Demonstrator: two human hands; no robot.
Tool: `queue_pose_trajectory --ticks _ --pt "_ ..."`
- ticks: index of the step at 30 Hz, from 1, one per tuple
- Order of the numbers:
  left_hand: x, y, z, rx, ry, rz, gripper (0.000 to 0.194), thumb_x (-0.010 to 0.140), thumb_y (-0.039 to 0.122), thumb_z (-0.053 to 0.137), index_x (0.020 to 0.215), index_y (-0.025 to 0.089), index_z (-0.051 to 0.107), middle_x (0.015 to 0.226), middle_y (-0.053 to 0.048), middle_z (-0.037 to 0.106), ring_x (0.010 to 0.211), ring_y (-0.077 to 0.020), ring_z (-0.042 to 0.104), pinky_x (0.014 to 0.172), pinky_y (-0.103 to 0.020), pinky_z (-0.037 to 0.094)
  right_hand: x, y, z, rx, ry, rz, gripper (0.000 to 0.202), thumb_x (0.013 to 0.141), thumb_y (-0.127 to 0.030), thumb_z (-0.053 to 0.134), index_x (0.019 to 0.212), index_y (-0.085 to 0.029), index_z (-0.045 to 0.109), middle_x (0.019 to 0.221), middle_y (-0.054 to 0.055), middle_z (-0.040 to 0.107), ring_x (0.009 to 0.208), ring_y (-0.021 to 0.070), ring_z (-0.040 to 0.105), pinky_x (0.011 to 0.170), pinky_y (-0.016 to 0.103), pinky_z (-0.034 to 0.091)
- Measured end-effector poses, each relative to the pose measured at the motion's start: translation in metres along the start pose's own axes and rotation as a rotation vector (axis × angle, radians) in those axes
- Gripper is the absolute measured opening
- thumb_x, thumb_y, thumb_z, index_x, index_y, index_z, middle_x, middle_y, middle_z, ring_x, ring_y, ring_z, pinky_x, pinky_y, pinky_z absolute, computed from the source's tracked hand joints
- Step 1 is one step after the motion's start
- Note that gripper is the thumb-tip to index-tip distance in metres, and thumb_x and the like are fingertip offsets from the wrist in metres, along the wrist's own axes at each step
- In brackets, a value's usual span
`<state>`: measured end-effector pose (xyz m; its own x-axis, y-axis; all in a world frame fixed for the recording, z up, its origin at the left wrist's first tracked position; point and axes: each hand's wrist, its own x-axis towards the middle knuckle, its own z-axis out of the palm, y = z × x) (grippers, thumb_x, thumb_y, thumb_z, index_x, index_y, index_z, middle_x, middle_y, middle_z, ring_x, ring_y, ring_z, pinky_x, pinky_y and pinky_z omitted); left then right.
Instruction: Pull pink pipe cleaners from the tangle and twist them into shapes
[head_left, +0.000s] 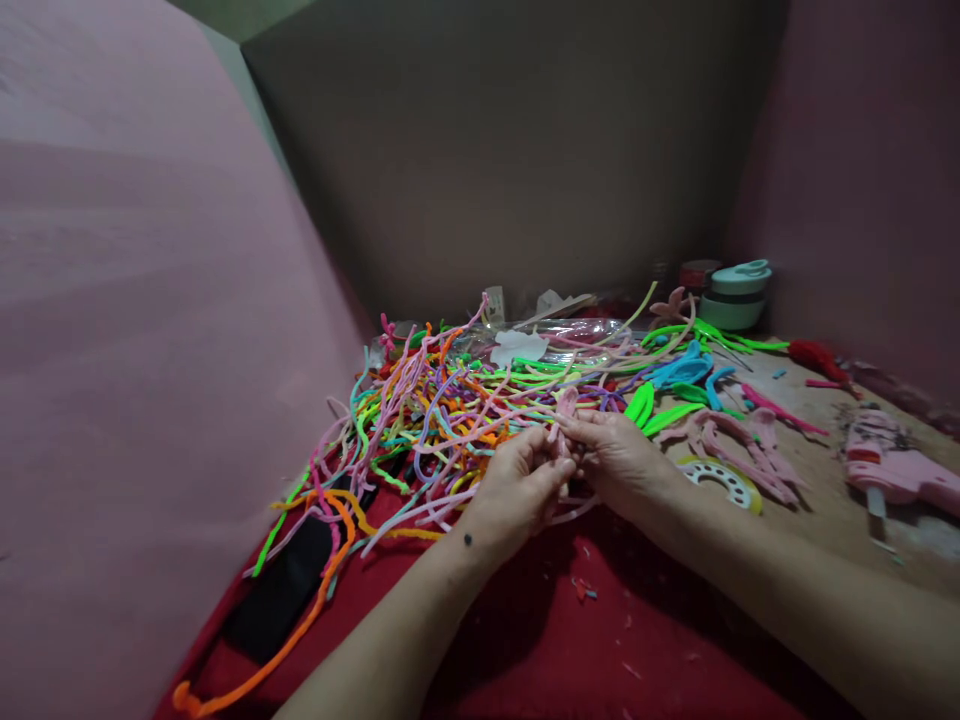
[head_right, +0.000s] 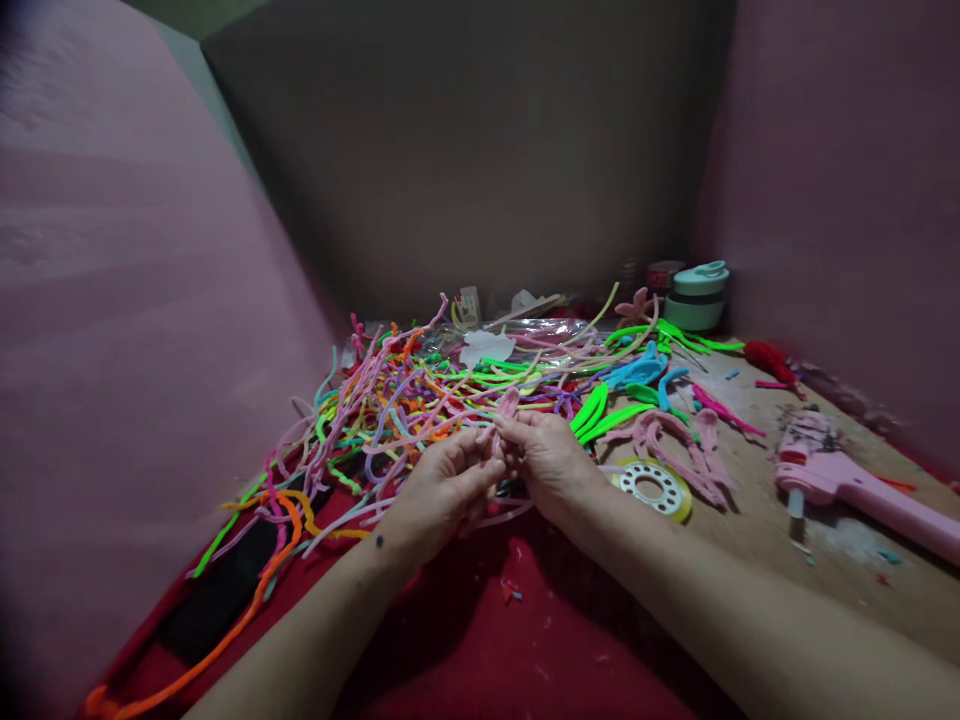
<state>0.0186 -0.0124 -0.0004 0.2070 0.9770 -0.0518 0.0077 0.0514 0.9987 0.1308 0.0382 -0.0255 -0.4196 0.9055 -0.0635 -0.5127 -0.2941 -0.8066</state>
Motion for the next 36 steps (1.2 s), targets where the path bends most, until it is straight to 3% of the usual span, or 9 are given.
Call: queue_pose_trajectory --ticks 4,9,12,16,20,22,26,31,36 --pt "0.0 0.002 0.002 0.008 -0.005 0.035 0.021 0.069 0.022 0.061 0.07 0.017 0.041 0.057 0.007 0.042 0.043 -0.0019 0.035 0.043 -0.015 0.03 0.0 -0.002 0.002 -0.007 0.022 -0.009 0.025 0.059 -0.029 0.07 0.05 -0.013 0.053 0.044 -0.001 0.05 0.038 0.0057 0.04 0.041 0.021 0.027" --pt "0.005 0.004 -0.02 0.251 -0.038 -0.059 0.014 0.07 0.023 0.057 0.074 0.017 0.046 0.055 0.007 0.045 0.041 -0.0037 0.036 0.04 -0.016 0.027 0.003 -0.004 0.001 -0.004 0.101 -0.024 0.027 0.058 -0.029 0.071 0.051 -0.015 0.048 0.041 -0.004 0.045 0.036 0.0052 0.035 0.039 0.021 0.022" --pt "0.01 0.004 -0.031 0.386 0.048 -0.027 0.005 0.07 0.019 0.054 0.072 0.016 0.051 0.055 0.006 0.047 0.041 -0.0039 0.038 0.041 -0.016 0.028 0.004 -0.004 -0.001 -0.031 0.082 -0.066 0.028 0.062 -0.03 0.069 0.051 -0.015 0.047 0.041 -0.005 0.043 0.036 0.0053 0.034 0.04 0.022 0.022" --pt "0.012 0.007 -0.033 0.193 0.203 -0.043 0.014 0.072 0.03 0.057 0.077 0.016 0.054 0.057 0.006 0.048 0.04 -0.0028 0.037 0.039 -0.015 0.027 0.004 0.0 -0.003 -0.093 0.003 -0.13 0.029 0.067 -0.031 0.065 0.052 -0.015 0.047 0.043 -0.005 0.042 0.037 0.0053 0.032 0.041 0.023 0.022" --pt "0.009 0.01 -0.029 0.004 0.087 -0.071 0.029 0.073 0.043 0.059 0.079 0.015 0.054 0.06 0.004 0.051 0.038 -0.0004 0.032 0.037 -0.014 0.02 0.002 0.006 -0.003 -0.12 -0.014 -0.15 0.03 0.069 -0.034 0.065 0.053 -0.015 0.046 0.044 -0.006 0.04 0.039 0.0049 0.031 0.041 0.023 0.02" --pt "0.007 0.01 -0.028 0.002 0.049 -0.069 0.027 0.072 0.041 0.062 0.077 0.015 0.054 0.058 0.005 0.05 0.037 -0.0001 0.031 0.036 -0.014 0.018 0.0 0.007 -0.002 -0.136 -0.012 -0.141 0.028 0.068 -0.034 0.065 0.056 -0.015 0.049 0.047 -0.005 0.042 0.041 0.0051 0.033 0.043 0.023 0.022" --pt "0.007 0.012 -0.028 0.028 0.083 -0.104 0.022 0.068 0.031 0.066 0.076 0.016 0.053 0.056 0.004 0.054 0.037 -0.0012 0.035 0.035 -0.013 0.02 -0.003 0.005 0.001 -0.176 -0.045 -0.111 0.024 0.067 -0.033 0.066 0.06 -0.014 0.053 0.049 -0.004 0.046 0.044 0.0063 0.037 0.045 0.023 0.025" --pt "0.008 0.016 -0.028 0.081 0.106 -0.084 0.021 0.068 0.03 0.065 0.071 0.014 0.051 0.053 0.005 0.051 0.036 -0.0004 0.031 0.035 -0.014 0.018 -0.002 0.001 0.001 -0.155 -0.052 -0.106 0.024 0.071 -0.034 0.06 0.059 -0.014 0.055 0.052 -0.002 0.049 0.044 0.0069 0.038 0.044 0.024 0.027" --pt "0.009 0.014 -0.025 0.214 0.175 -0.046 0.022 0.066 0.03 0.065 0.068 0.012 0.053 0.053 0.004 0.05 0.041 -0.0022 0.035 0.039 -0.015 0.023 -0.002 0.002 -0.001 -0.2 -0.044 -0.138 0.013 0.065 -0.024 0.062 0.06 -0.015 0.054 0.05 -0.004 0.047 0.043 0.0065 0.038 0.045 0.023 0.027"
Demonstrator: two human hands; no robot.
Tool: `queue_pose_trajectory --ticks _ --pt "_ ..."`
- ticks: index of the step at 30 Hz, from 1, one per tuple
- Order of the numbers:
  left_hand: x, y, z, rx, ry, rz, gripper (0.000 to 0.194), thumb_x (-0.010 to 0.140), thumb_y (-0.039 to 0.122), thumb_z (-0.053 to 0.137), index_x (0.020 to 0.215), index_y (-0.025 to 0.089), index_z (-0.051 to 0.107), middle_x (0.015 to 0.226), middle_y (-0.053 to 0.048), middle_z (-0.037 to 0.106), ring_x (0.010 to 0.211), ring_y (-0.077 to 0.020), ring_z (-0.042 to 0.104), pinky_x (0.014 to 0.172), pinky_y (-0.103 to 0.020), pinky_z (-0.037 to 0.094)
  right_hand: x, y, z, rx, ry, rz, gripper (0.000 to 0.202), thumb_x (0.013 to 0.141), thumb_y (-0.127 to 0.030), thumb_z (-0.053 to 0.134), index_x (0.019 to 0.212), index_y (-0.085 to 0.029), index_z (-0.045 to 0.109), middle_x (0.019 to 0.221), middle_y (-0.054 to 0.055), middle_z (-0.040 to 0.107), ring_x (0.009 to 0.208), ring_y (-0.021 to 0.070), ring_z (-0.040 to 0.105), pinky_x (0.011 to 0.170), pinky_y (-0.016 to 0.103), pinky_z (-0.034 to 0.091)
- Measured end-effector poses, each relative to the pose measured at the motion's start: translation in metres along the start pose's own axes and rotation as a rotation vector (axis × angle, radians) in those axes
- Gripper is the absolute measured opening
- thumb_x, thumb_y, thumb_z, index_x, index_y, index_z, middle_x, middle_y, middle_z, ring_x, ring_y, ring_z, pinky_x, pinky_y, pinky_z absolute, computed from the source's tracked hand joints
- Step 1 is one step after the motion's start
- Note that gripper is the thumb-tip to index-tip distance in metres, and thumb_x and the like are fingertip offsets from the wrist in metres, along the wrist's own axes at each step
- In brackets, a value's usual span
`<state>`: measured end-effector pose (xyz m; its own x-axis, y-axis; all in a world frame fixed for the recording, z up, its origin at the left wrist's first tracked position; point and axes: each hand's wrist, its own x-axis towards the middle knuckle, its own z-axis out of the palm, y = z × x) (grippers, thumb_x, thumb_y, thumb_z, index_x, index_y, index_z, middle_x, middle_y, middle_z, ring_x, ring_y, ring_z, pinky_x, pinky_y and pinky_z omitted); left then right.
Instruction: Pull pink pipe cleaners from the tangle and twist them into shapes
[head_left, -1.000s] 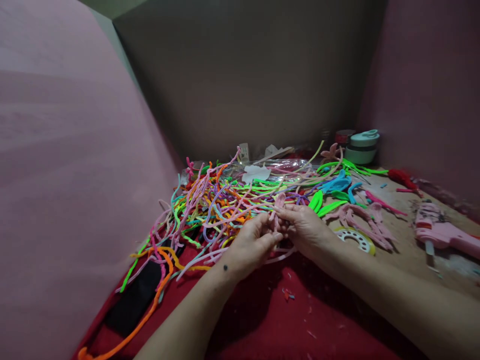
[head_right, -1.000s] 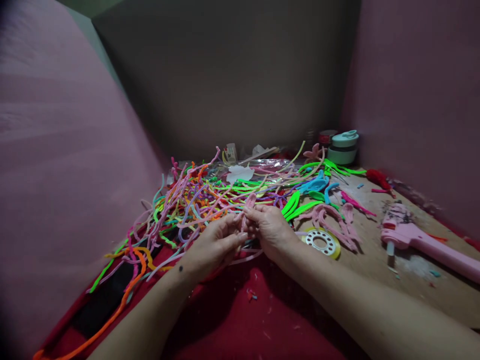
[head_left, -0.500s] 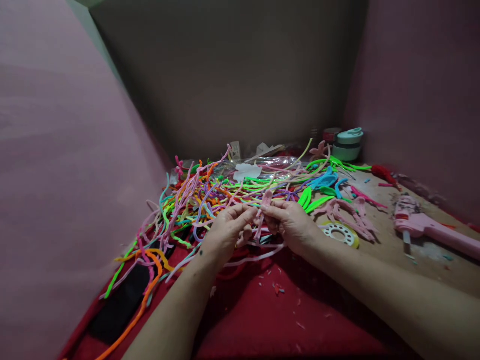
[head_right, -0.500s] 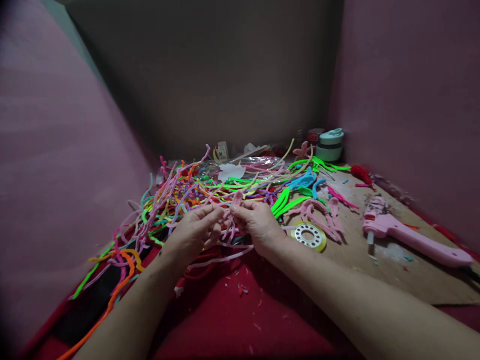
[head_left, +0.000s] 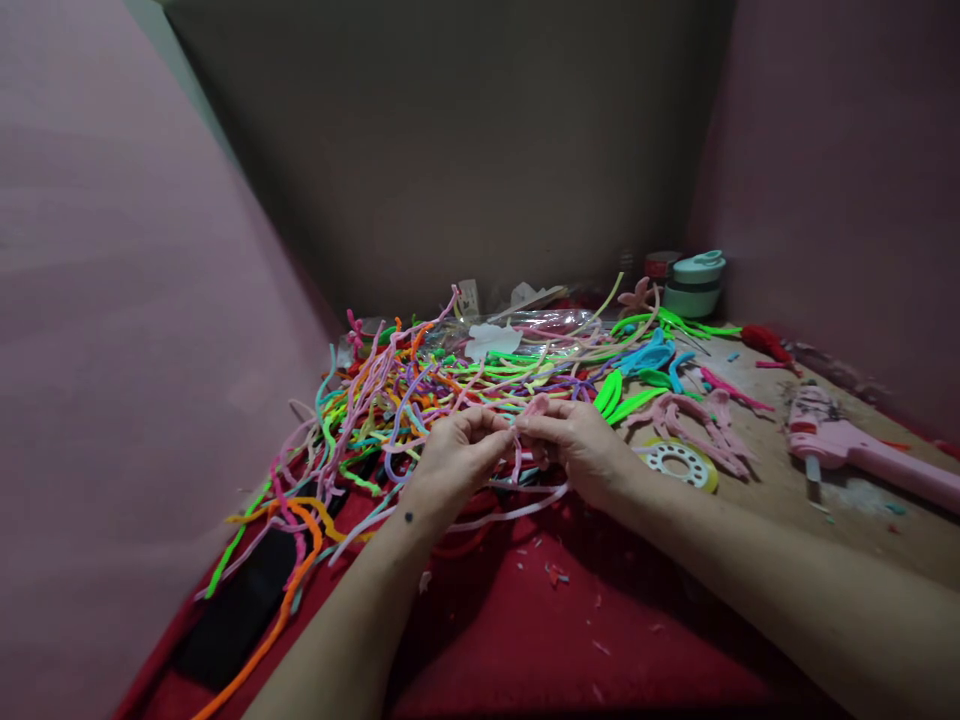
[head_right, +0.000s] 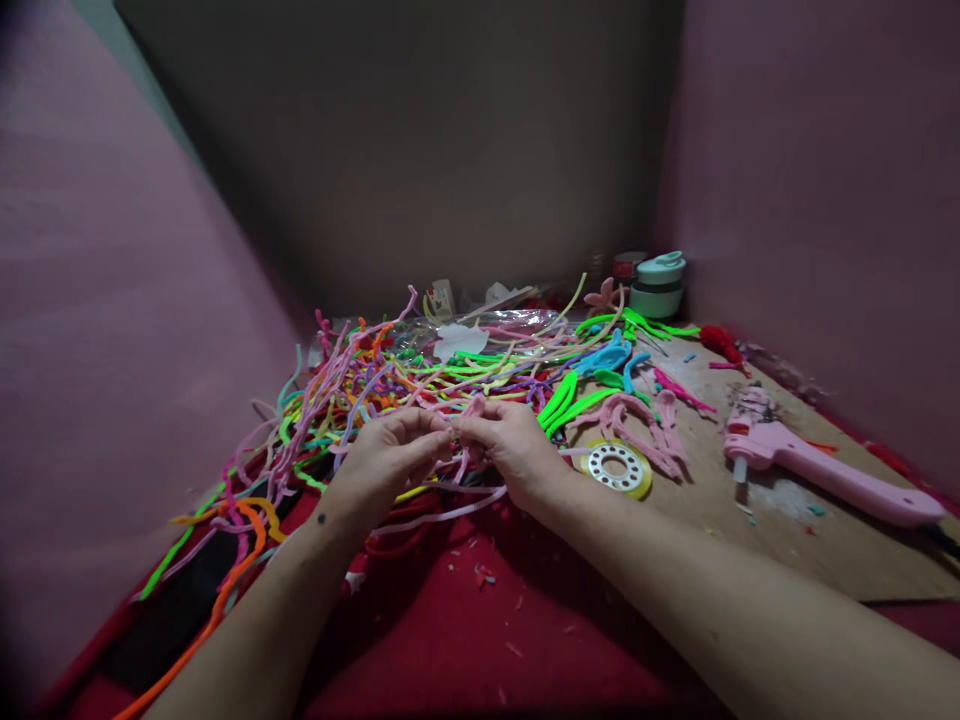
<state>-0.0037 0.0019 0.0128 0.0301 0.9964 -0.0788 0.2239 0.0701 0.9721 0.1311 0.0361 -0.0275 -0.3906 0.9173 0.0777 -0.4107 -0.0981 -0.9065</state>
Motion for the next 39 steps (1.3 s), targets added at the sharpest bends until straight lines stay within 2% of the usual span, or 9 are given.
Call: queue_pose_trajectory --ticks 6,10,17,26,29,33,35,37,39 --pt "0.001 -0.004 0.0 0.075 0.037 0.075 0.018 0.068 0.028 0.062 0.067 0.013 0.052 0.056 0.003 0.051 0.047 -0.0041 0.041 0.044 -0.016 0.029 0.002 0.0 -0.002 -0.082 0.014 0.008 0.007 0.064 -0.019 0.057 0.059 -0.015 0.054 0.05 -0.004 0.048 0.042 0.0063 0.038 0.044 0.022 0.028" --pt "0.002 -0.006 0.0 0.14 0.044 0.121 0.02 0.07 0.031 0.061 0.07 0.013 0.054 0.06 0.002 0.053 0.052 -0.0059 0.045 0.049 -0.018 0.034 0.0 -0.005 0.002 -0.151 0.042 -0.004 0.015 0.067 -0.023 0.056 0.055 -0.016 0.049 0.047 -0.005 0.043 0.041 0.0059 0.034 0.042 0.022 0.025" --pt "0.0 -0.006 0.001 0.313 0.078 0.221 0.022 0.073 0.035 0.059 0.066 0.014 0.055 0.057 0.004 0.05 0.051 -0.0067 0.042 0.048 -0.018 0.032 0.001 -0.009 0.003 -0.355 0.061 -0.092 0.015 0.067 -0.023 0.052 0.055 -0.016 0.05 0.049 -0.006 0.043 0.047 0.0063 0.036 0.047 0.021 0.026" --pt "0.001 -0.008 -0.001 0.495 0.141 0.344 0.018 0.076 0.034 0.056 0.069 0.017 0.058 0.063 0.002 0.057 0.058 -0.0105 0.049 0.054 -0.02 0.038 0.004 -0.007 0.002 -0.516 0.073 -0.143 0.016 0.067 -0.021 0.048 0.052 -0.016 0.047 0.05 -0.005 0.041 0.051 0.0071 0.036 0.049 0.021 0.027" --pt "-0.002 -0.012 0.002 0.654 0.195 0.469 0.016 0.079 0.03 0.052 0.072 0.018 0.058 0.064 0.001 0.059 0.057 -0.0103 0.051 0.057 -0.02 0.038 0.003 -0.005 0.002 -0.525 0.087 -0.181 0.017 0.068 -0.022 0.048 0.052 -0.016 0.047 0.051 -0.005 0.041 0.051 0.0073 0.036 0.049 0.021 0.028" --pt "-0.008 -0.02 0.008 1.072 0.311 0.714 0.019 0.081 0.026 0.047 0.069 0.018 0.059 0.061 -0.001 0.056 0.055 -0.0111 0.049 0.054 -0.022 0.031 0.004 -0.002 0.002 -0.458 0.131 -0.137 0.016 0.067 -0.022 0.05 0.052 -0.016 0.048 0.049 -0.005 0.042 0.049 0.0072 0.037 0.048 0.021 0.028" --pt "-0.009 -0.022 0.01 1.194 0.335 0.73 0.02 0.081 0.025 0.047 0.067 0.018 0.06 0.061 -0.003 0.056 0.055 -0.0122 0.048 0.052 -0.024 0.027 0.005 -0.001 0.002 -0.388 0.134 -0.08 0.016 0.066 -0.023 0.051 0.052 -0.017 0.046 0.045 -0.007 0.039 0.045 0.0065 0.035 0.045 0.021 0.025" --pt "-0.009 -0.021 0.01 1.121 0.328 0.68 0.017 0.08 0.024 0.047 0.07 0.019 0.061 0.064 -0.003 0.057 0.058 -0.0132 0.049 0.053 -0.024 0.029 0.006 -0.001 0.001 -0.289 0.11 -0.038 0.016 0.065 -0.023 0.053 0.052 -0.017 0.046 0.043 -0.007 0.038 0.041 0.0058 0.033 0.042 0.021 0.023" --pt "-0.006 -0.018 0.008 0.847 0.26 0.574 0.013 0.078 0.024 0.049 0.077 0.019 0.061 0.072 -0.004 0.06 0.066 -0.0144 0.053 0.058 -0.023 0.034 0.007 -0.003 0.0 -0.18 0.077 -0.023 0.016 0.065 -0.023 0.055 0.053 -0.016 0.047 0.042 -0.008 0.039 0.039 0.0052 0.032 0.041 0.021 0.022"
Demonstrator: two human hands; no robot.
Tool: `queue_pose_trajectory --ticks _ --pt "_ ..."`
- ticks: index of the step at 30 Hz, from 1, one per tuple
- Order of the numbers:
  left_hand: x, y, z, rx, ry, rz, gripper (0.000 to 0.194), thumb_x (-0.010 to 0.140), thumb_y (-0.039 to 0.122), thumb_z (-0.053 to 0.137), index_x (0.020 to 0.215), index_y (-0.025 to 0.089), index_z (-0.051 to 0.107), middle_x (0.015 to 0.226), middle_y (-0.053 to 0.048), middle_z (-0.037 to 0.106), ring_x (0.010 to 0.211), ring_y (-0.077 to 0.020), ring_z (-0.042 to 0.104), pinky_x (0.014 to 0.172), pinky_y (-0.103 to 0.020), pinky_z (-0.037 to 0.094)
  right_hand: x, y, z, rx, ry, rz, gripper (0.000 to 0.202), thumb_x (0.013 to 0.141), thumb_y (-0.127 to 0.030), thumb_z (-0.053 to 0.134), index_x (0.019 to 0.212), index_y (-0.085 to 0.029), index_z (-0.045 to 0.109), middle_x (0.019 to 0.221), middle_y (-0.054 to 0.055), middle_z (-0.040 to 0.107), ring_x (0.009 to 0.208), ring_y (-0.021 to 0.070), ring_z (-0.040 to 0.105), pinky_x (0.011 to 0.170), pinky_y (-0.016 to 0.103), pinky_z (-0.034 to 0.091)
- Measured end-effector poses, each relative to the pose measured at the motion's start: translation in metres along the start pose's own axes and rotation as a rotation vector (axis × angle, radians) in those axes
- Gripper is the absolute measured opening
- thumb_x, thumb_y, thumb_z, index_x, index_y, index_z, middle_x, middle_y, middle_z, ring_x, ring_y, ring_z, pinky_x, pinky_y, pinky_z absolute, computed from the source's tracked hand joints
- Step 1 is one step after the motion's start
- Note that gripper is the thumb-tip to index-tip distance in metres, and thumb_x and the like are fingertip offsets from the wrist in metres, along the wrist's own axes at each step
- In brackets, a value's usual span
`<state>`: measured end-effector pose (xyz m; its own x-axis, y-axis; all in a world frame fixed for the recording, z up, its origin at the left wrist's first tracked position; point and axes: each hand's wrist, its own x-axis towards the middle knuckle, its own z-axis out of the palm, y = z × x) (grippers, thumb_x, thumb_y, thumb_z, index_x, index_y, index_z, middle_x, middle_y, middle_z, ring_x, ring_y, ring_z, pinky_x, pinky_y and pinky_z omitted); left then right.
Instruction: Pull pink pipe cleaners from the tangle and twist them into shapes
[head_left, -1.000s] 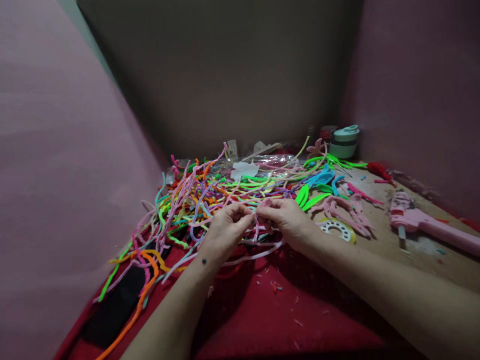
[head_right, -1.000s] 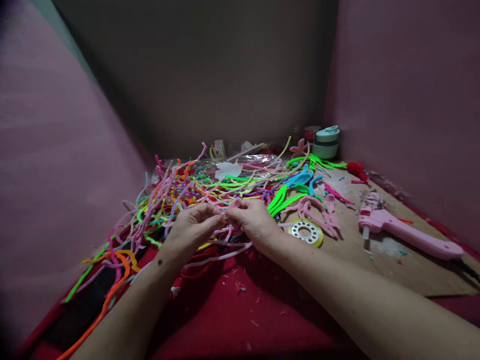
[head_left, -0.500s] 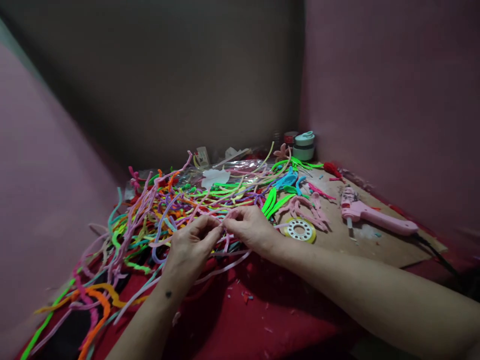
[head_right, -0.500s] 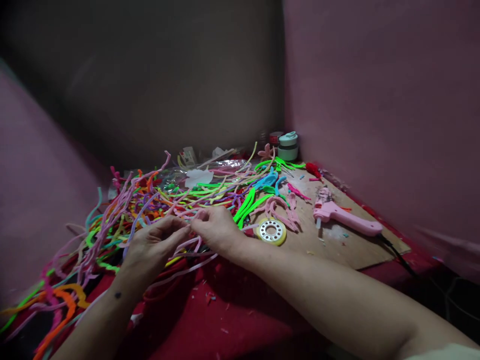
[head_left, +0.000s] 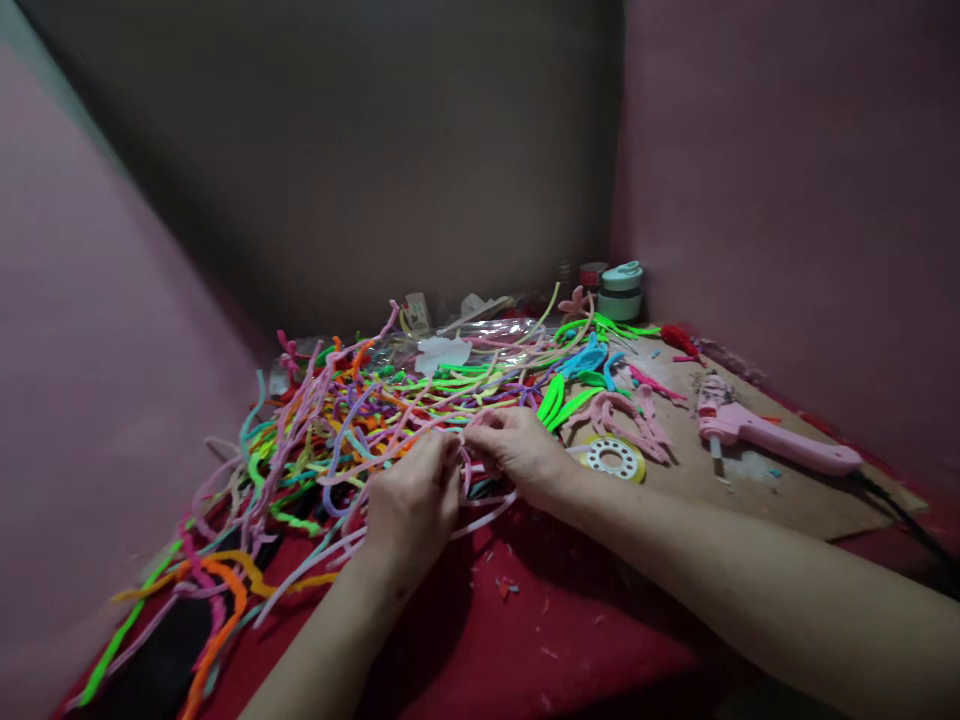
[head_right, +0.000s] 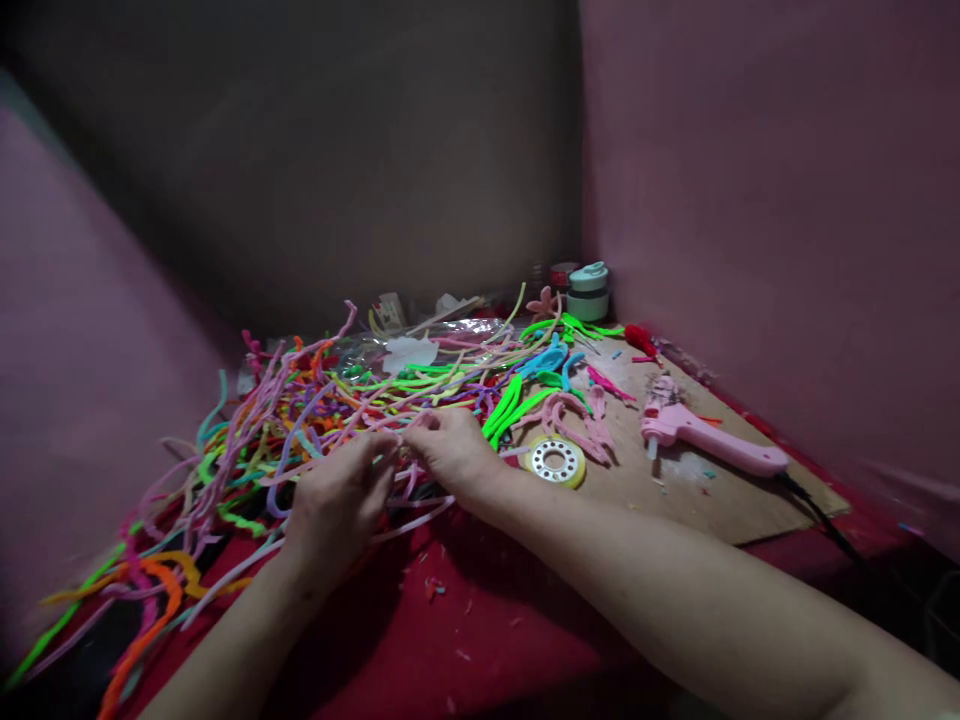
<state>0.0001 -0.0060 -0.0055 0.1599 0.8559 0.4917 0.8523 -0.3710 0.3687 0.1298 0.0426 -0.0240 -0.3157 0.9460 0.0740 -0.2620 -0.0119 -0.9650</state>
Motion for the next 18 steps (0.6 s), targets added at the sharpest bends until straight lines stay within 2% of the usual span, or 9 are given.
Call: queue_pose_trajectory --ticks 2,3,5,7,9,11,15,18 --pt "0.006 -0.002 -0.005 -0.386 -0.1 -0.193 0.012 0.076 0.024 0.052 0.084 0.018 0.06 0.079 -0.004 0.062 0.069 -0.0138 0.055 0.06 -0.023 0.038 0.0 -0.002 -0.001 0.085 -0.023 0.008 0.018 0.064 -0.024 0.058 0.051 -0.016 0.048 0.041 -0.007 0.041 0.037 0.0047 0.032 0.039 0.021 0.021" --pt "0.009 -0.004 -0.008 -0.577 -0.169 -0.301 0.013 0.076 0.026 0.054 0.085 0.017 0.059 0.077 -0.003 0.062 0.063 -0.0118 0.054 0.056 -0.021 0.038 0.0 -0.003 -0.002 0.107 -0.036 0.016 0.02 0.064 -0.024 0.06 0.05 -0.016 0.048 0.041 -0.007 0.042 0.036 0.0045 0.032 0.039 0.021 0.021" --pt "0.014 -0.009 -0.014 -0.885 -0.309 -0.476 0.016 0.076 0.03 0.056 0.08 0.014 0.059 0.063 0.0 0.057 0.046 -0.0055 0.042 0.045 -0.018 0.03 0.0 -0.005 -0.003 0.127 -0.077 0.022 0.019 0.063 -0.024 0.062 0.051 -0.015 0.051 0.041 -0.006 0.044 0.037 0.0045 0.034 0.039 0.021 0.022" --pt "0.016 -0.013 -0.018 -1.072 -0.436 -0.564 0.021 0.076 0.033 0.057 0.074 0.012 0.058 0.052 0.003 0.048 0.037 -0.001 0.026 0.038 -0.016 0.018 -0.001 -0.007 -0.004 0.118 -0.129 0.013 0.014 0.065 -0.024 0.061 0.056 -0.014 0.056 0.043 -0.005 0.046 0.038 0.0048 0.034 0.04 0.021 0.023" --pt "0.016 -0.016 -0.021 -1.172 -0.538 -0.591 0.024 0.075 0.034 0.059 0.069 0.01 0.057 0.049 0.004 0.046 0.035 0.0005 0.02 0.036 -0.016 0.011 -0.003 -0.01 -0.004 0.078 -0.184 -0.007 0.013 0.067 -0.025 0.06 0.061 -0.014 0.06 0.046 -0.004 0.05 0.04 0.0051 0.036 0.041 0.021 0.024" --pt "0.015 -0.018 -0.022 -1.216 -0.598 -0.619 0.024 0.072 0.033 0.062 0.066 0.01 0.057 0.051 0.003 0.049 0.034 0.0015 0.02 0.035 -0.015 0.01 -0.005 -0.013 -0.003 0.034 -0.224 -0.022 0.013 0.068 -0.025 0.059 0.061 -0.014 0.061 0.049 -0.003 0.053 0.042 0.0054 0.038 0.043 0.021 0.027" --pt "0.016 -0.019 -0.023 -1.183 -0.607 -0.666 0.023 0.067 0.03 0.067 0.059 0.011 0.056 0.045 0.004 0.046 0.031 0.0023 0.019 0.034 -0.015 0.009 -0.009 -0.017 0.0 -0.05 -0.224 -0.052 0.009 0.068 -0.02 0.059 0.061 -0.015 0.062 0.055 -0.003 0.055 0.049 0.0067 0.044 0.049 0.021 0.033" --pt "0.017 -0.017 -0.023 -1.066 -0.598 -0.667 0.024 0.066 0.031 0.066 0.057 0.01 0.058 0.043 0.004 0.045 0.031 0.0015 0.018 0.034 -0.017 0.007 -0.012 -0.017 0.001 -0.202 -0.196 -0.182 0.012 0.071 -0.018 0.055 0.061 -0.015 0.06 0.059 -0.002 0.056 0.057 0.0089 0.048 0.057 0.023 0.037"
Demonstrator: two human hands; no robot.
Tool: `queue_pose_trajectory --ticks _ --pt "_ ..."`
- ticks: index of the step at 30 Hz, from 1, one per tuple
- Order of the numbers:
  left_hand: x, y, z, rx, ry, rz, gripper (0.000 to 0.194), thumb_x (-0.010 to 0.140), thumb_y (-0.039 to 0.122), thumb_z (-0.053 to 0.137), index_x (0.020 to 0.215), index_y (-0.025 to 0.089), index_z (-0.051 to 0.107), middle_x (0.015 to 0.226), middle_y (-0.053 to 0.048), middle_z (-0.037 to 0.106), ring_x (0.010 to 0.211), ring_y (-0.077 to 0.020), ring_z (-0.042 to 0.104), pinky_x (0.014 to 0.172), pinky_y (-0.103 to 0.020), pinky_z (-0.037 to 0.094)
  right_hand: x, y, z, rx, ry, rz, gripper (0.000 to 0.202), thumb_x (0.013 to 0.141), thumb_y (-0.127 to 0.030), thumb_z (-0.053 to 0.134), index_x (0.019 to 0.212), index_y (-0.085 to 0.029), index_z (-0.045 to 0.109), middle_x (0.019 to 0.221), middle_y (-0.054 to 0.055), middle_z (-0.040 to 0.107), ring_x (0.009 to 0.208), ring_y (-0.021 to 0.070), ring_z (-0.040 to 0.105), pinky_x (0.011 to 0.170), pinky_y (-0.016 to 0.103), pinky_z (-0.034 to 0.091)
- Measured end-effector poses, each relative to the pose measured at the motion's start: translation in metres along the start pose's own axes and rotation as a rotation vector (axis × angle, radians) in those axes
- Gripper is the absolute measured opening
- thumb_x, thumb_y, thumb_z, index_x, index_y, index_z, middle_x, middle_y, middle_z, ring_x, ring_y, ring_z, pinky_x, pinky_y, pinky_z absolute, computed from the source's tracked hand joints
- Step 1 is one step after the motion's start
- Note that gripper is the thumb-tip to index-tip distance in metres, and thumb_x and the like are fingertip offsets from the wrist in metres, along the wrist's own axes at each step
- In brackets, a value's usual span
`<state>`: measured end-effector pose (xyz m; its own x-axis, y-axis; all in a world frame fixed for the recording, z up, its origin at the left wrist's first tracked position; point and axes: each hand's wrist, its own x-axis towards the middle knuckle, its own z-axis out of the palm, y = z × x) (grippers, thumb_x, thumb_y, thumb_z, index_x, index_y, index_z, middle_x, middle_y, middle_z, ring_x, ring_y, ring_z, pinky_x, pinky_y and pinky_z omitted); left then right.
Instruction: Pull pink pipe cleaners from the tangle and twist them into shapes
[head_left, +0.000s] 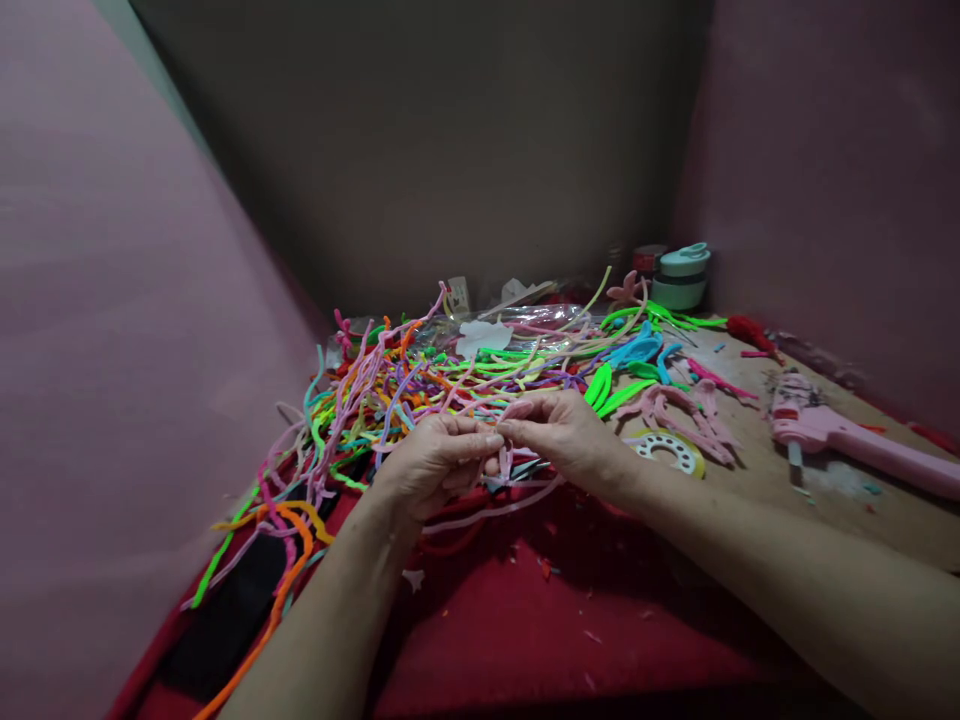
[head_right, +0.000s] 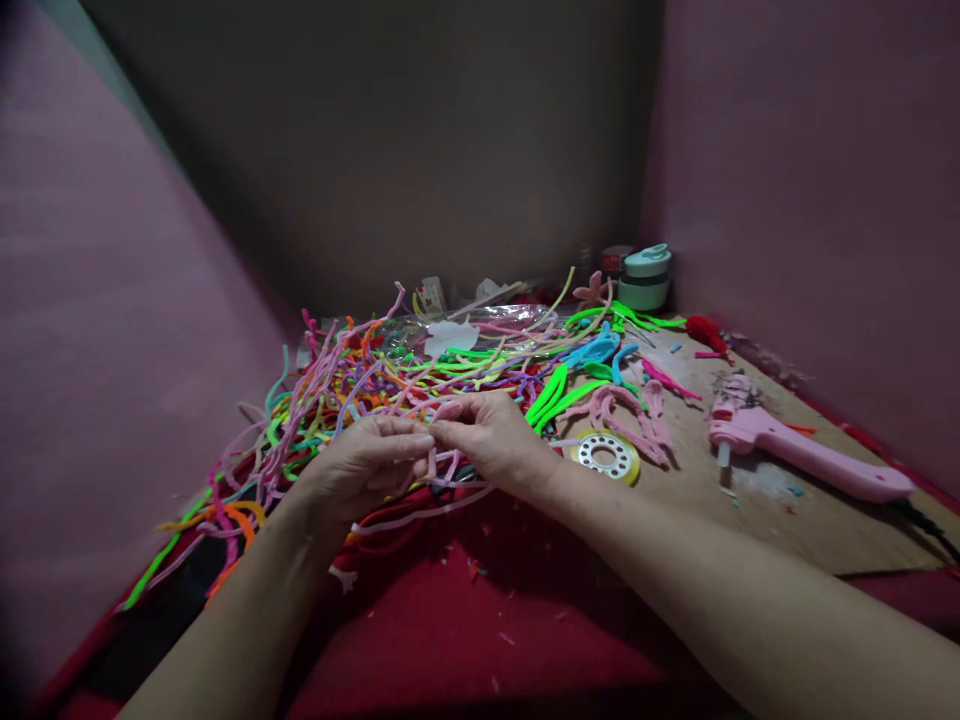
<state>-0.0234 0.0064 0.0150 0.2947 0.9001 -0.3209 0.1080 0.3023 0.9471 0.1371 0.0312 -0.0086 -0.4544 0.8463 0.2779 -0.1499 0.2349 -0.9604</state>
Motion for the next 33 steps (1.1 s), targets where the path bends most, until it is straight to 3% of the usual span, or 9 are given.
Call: queue_pose_trajectory --ticks 5,10,13,16,19,22,27,30,33 --pt "-0.003 -0.003 0.016 0.313 0.287 0.223 0.021 0.07 0.029 0.06 0.056 0.014 0.054 0.048 0.003 0.049 0.039 -0.0041 0.035 0.04 -0.019 0.023 -0.007 0.001 0.004 -0.353 0.169 -0.159 0.019 0.076 -0.017 0.049 0.057 -0.016 0.051 0.057 -0.002 0.048 0.056 0.0095 0.042 0.057 0.023 0.033" --pt "-0.007 -0.017 0.029 1.285 0.667 0.807 0.02 0.081 0.023 0.049 0.064 0.017 0.058 0.056 -0.001 0.055 0.052 -0.0102 0.047 0.054 -0.024 0.031 -0.01 -0.002 0.009 -0.471 0.271 -0.131 0.021 0.078 -0.019 0.046 0.058 -0.017 0.048 0.056 -0.002 0.045 0.054 0.0098 0.04 0.055 0.023 0.031" --pt "-0.008 -0.023 0.031 1.705 0.723 1.051 0.02 0.082 0.019 0.049 0.064 0.017 0.059 0.054 -0.001 0.053 0.05 -0.0124 0.045 0.055 -0.027 0.029 -0.01 -0.004 0.01 -0.488 0.292 -0.075 0.021 0.077 -0.02 0.046 0.056 -0.016 0.05 0.056 -0.001 0.049 0.054 0.0101 0.042 0.056 0.023 0.033" --pt "-0.007 -0.023 0.031 1.804 0.733 1.115 0.018 0.082 0.018 0.049 0.069 0.017 0.061 0.055 -0.001 0.053 0.051 -0.0129 0.046 0.057 -0.029 0.031 -0.005 -0.002 0.007 -0.437 0.281 -0.021 0.018 0.073 -0.02 0.049 0.056 -0.016 0.051 0.054 -0.001 0.049 0.054 0.01 0.043 0.055 0.023 0.034" --pt "-0.007 -0.016 0.027 1.568 0.746 1.022 0.018 0.083 0.022 0.049 0.074 0.017 0.065 0.065 -0.002 0.059 0.058 -0.0116 0.051 0.058 -0.025 0.034 0.002 0.002 0.001 -0.289 0.246 0.011 0.015 0.07 -0.022 0.052 0.057 -0.015 0.054 0.054 -0.002 0.051 0.052 0.0092 0.043 0.053 0.023 0.036" --pt "-0.009 -0.003 0.016 1.0 0.632 0.769 0.023 0.082 0.031 0.051 0.075 0.017 0.068 0.077 -0.003 0.063 0.064 -0.0102 0.054 0.057 -0.021 0.037 0.006 0.001 -0.003 -0.2 0.157 -0.018 0.015 0.071 -0.024 0.053 0.06 -0.014 0.057 0.055 -0.002 0.052 0.051 0.0086 0.044 0.053 0.023 0.037" --pt "-0.005 0.006 -0.005 0.072 0.194 0.19 0.028 0.074 0.037 0.061 0.074 0.01 0.066 0.056 -0.002 0.058 0.04 -0.0041 0.042 0.039 -0.016 0.028 0.002 -0.011 -0.005 -0.054 -0.054 -0.093 0.012 0.073 -0.023 0.056 0.068 -0.013 0.061 0.064 0.001 0.059 0.059 0.0102 0.053 0.06 0.025 0.043" --pt "0.0 -0.001 -0.007 -0.187 -0.087 0.022 0.028 0.072 0.035 0.063 0.069 0.007 0.064 0.054 -0.005 0.059 0.033 -0.0011 0.036 0.033 -0.013 0.023 -0.001 -0.013 -0.004 0.073 -0.186 -0.085 0.013 0.076 -0.02 0.053 0.068 -0.012 0.06 0.063 0.002 0.061 0.061 0.0111 0.057 0.064 0.027 0.046" --pt "0.003 -0.007 -0.005 -0.319 -0.289 -0.063 0.032 0.075 0.036 0.057 0.068 0.006 0.065 0.053 -0.008 0.061 0.026 -0.0005 0.031 0.027 -0.012 0.02 -0.002 -0.013 -0.005 0.115 -0.184 -0.089 0.011 0.076 -0.02 0.055 0.069 -0.012 0.059 0.06 0.001 0.06 0.056 0.0094 0.056 0.058 0.024 0.045"
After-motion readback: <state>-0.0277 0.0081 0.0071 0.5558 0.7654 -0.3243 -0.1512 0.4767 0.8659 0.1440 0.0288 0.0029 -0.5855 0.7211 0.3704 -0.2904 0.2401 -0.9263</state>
